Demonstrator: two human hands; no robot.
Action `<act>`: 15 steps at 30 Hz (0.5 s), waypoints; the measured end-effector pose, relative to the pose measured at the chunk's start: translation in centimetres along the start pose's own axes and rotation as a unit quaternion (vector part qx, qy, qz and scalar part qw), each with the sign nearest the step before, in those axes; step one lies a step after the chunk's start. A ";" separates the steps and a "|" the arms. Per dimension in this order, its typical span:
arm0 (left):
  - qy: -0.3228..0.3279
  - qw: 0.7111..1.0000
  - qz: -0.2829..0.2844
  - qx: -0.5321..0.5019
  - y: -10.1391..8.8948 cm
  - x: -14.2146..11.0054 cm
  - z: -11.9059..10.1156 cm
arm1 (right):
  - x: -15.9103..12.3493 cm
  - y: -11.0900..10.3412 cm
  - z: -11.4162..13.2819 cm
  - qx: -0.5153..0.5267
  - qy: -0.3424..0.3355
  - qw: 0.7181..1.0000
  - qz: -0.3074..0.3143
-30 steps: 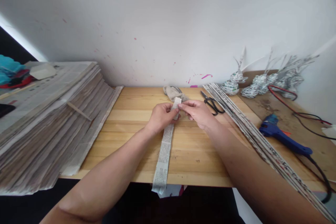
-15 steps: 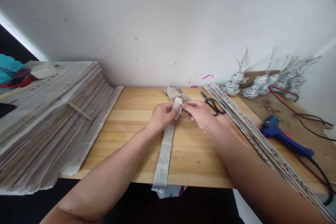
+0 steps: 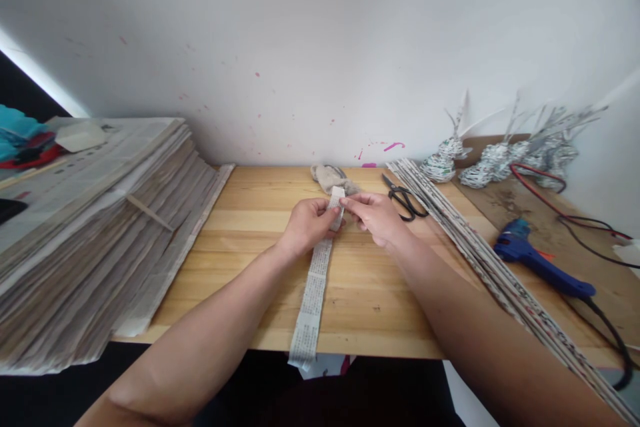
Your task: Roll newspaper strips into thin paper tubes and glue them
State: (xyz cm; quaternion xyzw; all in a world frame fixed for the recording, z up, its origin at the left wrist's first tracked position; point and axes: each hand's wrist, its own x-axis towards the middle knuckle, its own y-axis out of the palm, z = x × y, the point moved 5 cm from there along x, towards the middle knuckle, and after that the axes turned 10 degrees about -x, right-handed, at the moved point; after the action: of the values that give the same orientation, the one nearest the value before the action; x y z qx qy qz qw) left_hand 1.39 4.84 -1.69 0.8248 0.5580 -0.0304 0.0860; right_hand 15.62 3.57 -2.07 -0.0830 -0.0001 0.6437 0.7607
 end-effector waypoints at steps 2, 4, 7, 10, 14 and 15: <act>-0.002 1.000 -0.002 0.003 0.1 0.0 0.0 | 0.1 0.0 -0.1 -0.004 -0.005 1.000 -0.001; -0.003 1.000 -0.003 0.004 0.1 0.0 0.0 | 0.1 0.1 -0.1 -0.006 -0.006 1.000 -0.002; -0.002 1.000 0.000 0.005 0.2 0.0 0.0 | 0.0 0.1 -0.1 -0.009 0.002 1.000 -0.010; -0.003 1.000 0.008 0.011 0.2 0.0 0.1 | -0.2 0.1 0.0 -0.009 0.012 1.000 -0.011; 0.001 1.000 0.011 0.010 0.2 0.0 0.1 | -0.2 0.2 0.1 -0.004 0.013 1.000 -0.003; 0.000 1.000 0.010 0.009 0.2 0.0 0.1 | -0.2 0.2 0.1 -0.003 0.011 1.000 -0.003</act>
State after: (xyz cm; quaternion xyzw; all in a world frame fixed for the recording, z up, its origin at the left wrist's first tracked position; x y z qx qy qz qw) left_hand 1.58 4.73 -1.72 0.8313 0.5491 -0.0343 0.0788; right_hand 15.39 3.38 -1.97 -0.0927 0.0058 0.6408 0.7621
